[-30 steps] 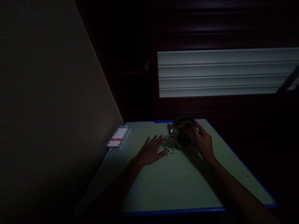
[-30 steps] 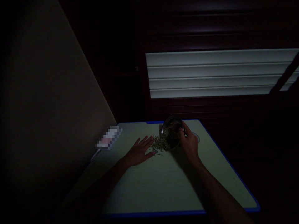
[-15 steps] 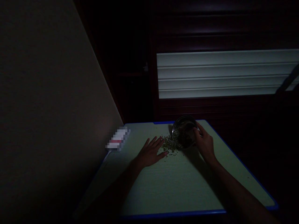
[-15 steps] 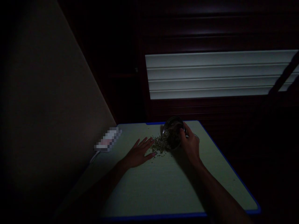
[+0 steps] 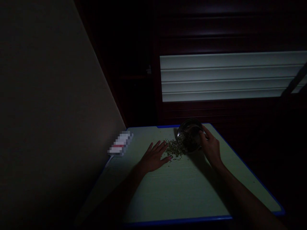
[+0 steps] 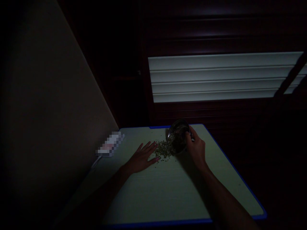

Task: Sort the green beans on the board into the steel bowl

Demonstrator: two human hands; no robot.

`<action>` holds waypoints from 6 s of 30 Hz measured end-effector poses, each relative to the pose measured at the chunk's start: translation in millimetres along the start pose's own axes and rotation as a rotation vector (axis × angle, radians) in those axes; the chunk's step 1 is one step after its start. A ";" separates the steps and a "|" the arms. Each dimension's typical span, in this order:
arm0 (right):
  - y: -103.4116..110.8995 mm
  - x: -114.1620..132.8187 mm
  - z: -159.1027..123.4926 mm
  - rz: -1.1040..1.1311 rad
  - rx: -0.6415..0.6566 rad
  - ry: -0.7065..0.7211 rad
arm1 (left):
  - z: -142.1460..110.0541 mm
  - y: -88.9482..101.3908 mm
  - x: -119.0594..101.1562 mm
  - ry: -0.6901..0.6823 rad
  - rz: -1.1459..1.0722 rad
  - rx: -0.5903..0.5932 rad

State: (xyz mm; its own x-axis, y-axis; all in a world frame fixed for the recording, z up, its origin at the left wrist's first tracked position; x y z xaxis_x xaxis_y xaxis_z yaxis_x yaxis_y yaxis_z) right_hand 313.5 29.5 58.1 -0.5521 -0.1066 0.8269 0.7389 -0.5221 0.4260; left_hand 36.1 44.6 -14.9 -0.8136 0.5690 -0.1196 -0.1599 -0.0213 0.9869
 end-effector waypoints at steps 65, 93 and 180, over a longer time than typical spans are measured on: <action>10.2 -1.8 5.2 -0.037 -0.042 0.085 | 1.5 -4.0 3.3 -0.011 -0.015 0.003; 10.7 4.1 2.7 -0.087 -0.019 0.164 | 0.4 -1.7 1.9 -0.006 -0.015 -0.011; 4.7 16.2 -3.0 -0.195 0.018 0.411 | 5.8 2.1 -23.5 -0.102 -0.108 -0.012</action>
State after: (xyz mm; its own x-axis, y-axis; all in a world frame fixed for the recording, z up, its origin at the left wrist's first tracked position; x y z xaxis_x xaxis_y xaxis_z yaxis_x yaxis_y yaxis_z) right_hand 306.9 22.7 72.5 -0.7867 -0.3364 0.5177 0.6102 -0.5516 0.5687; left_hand 58.1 36.0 -9.4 -0.7307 0.6487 -0.2127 -0.2505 0.0350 0.9675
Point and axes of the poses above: each hand's wrist, its own z-axis towards the middle knuckle, its own y-axis out of the back of the hand, x = y × z, the point moved 5 cm from there along z, towards the middle knuckle, and after that the axes turned 3 degrees about x, right-handed, at the moved point
